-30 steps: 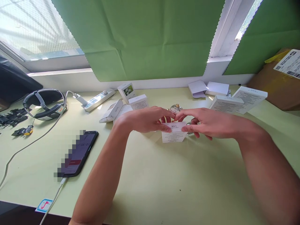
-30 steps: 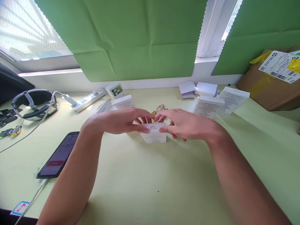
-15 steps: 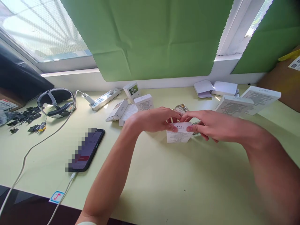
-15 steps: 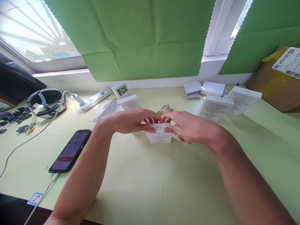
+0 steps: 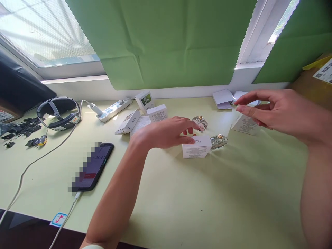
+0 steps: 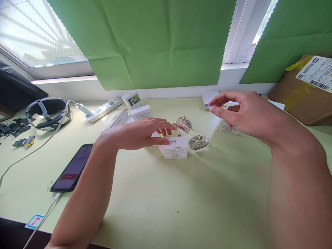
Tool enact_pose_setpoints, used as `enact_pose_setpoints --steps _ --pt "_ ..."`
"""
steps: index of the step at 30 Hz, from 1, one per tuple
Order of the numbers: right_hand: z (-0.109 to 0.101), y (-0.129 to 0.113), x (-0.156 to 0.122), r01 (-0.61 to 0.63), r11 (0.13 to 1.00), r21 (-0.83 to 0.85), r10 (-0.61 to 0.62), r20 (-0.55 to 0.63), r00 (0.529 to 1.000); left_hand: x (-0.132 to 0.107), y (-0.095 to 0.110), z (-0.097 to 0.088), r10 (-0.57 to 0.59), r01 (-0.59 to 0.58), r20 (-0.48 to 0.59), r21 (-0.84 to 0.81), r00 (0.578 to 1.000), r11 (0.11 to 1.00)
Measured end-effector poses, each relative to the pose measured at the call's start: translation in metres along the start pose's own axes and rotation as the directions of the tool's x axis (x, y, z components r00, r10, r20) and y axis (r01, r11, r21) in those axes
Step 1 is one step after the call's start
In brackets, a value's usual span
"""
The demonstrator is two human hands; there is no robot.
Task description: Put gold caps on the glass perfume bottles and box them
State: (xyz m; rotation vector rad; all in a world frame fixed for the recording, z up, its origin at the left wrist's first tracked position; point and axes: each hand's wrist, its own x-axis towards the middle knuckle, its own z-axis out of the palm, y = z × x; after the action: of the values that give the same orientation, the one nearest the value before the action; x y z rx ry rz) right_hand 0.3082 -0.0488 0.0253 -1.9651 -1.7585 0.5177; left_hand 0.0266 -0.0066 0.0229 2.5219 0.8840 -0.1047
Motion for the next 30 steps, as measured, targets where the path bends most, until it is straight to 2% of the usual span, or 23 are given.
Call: enact_pose_setpoints --steps 6,10,14,21,25,30 --pt "0.002 0.0 0.002 -0.066 0.998 0.005 0.065 0.046 0.997 0.007 0.001 0.002 0.009 -0.007 0.07 -0.033 0.998 0.999" --pt "0.003 0.0 0.002 -0.043 0.999 0.017 0.041 0.095 0.995 0.007 0.003 0.0 0.017 -0.013 0.097 -0.041 0.995 0.999" --pt "0.006 0.012 0.011 -0.052 0.999 -0.012 0.052 0.059 0.997 0.006 0.008 0.003 0.008 -0.007 0.083 -0.009 0.997 1.0" --pt "0.007 0.02 0.014 -0.054 0.999 -0.003 0.054 0.107 0.993 0.013 0.014 0.009 -0.027 0.025 0.01 0.134 1.0 0.991" --pt "0.003 0.02 0.01 -0.047 0.999 0.005 0.047 0.105 0.993 0.007 0.015 -0.011 -0.076 0.086 -0.066 0.156 0.995 0.984" --pt "-0.001 0.021 0.01 -0.036 0.999 0.03 0.032 0.125 0.992 0.007 0.012 -0.062 -0.126 0.156 -0.193 0.151 0.973 0.976"
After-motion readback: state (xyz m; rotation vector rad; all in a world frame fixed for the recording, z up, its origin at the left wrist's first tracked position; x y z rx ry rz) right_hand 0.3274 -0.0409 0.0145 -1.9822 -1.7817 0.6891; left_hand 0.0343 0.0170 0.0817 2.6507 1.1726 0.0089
